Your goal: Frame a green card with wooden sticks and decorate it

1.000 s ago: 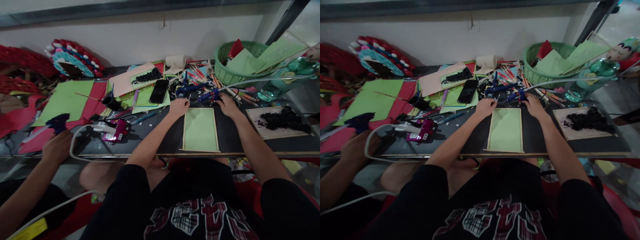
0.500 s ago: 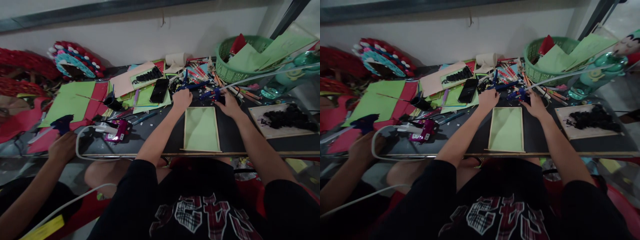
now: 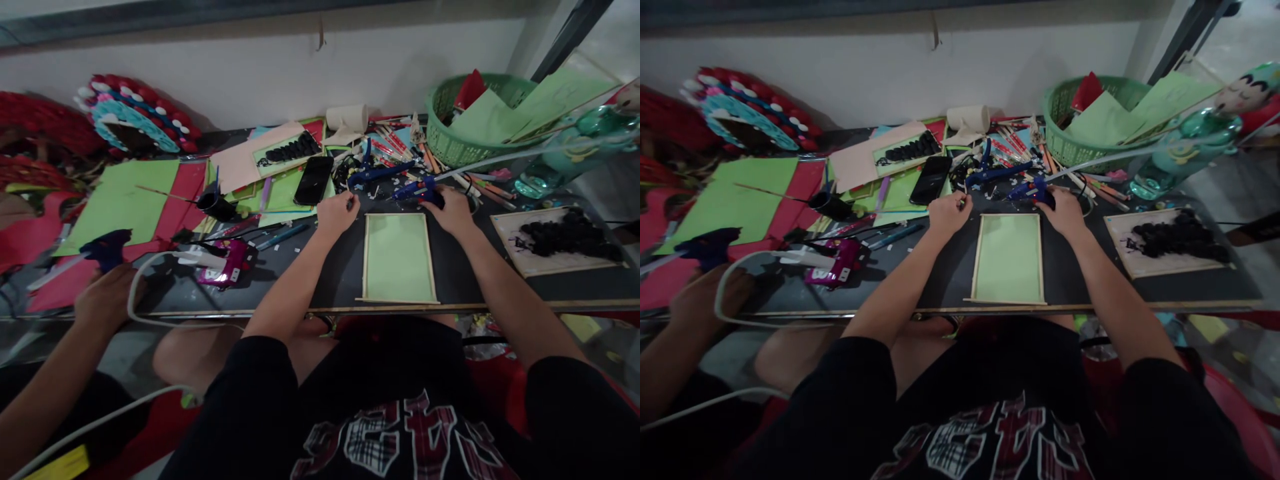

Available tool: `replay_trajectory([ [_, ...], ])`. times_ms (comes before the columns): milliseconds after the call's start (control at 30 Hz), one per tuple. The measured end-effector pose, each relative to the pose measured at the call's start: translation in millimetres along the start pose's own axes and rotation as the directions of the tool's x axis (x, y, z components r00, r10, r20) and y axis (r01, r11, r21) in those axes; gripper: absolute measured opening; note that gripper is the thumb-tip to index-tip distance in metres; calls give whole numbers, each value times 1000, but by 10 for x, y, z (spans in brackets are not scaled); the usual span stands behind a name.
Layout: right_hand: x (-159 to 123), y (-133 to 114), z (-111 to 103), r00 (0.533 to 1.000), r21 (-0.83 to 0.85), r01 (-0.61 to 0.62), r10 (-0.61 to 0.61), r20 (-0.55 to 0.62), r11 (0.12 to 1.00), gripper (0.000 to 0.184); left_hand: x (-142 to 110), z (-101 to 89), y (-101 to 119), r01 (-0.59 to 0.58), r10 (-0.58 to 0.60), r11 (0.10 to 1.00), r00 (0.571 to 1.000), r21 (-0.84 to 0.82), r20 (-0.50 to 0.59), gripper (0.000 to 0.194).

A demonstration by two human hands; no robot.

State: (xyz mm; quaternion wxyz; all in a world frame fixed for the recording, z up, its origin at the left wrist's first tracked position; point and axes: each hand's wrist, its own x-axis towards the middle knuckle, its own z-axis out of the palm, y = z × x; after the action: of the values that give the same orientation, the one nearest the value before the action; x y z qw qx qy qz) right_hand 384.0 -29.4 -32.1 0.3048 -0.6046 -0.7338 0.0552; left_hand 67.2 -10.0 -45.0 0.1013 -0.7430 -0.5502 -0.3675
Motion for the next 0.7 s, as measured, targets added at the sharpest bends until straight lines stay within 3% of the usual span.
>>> replay_trajectory([
  [100, -1, 17, 25, 1000, -14, -20, 20, 20, 1000, 48, 15, -48, 61, 9, -11, 1000, 991, 14, 136, 28],
  [267, 2, 2, 13, 998, -21, -28, 29, 53, 999, 51, 49, -196, 191, 77, -116, 990, 922, 118, 369, 31],
  [700, 2, -11, 42, 999, 72, -3, 6, -33, 997, 54, 73, -222, 236, 73, -126, 988, 896, 138, 425, 32],
])
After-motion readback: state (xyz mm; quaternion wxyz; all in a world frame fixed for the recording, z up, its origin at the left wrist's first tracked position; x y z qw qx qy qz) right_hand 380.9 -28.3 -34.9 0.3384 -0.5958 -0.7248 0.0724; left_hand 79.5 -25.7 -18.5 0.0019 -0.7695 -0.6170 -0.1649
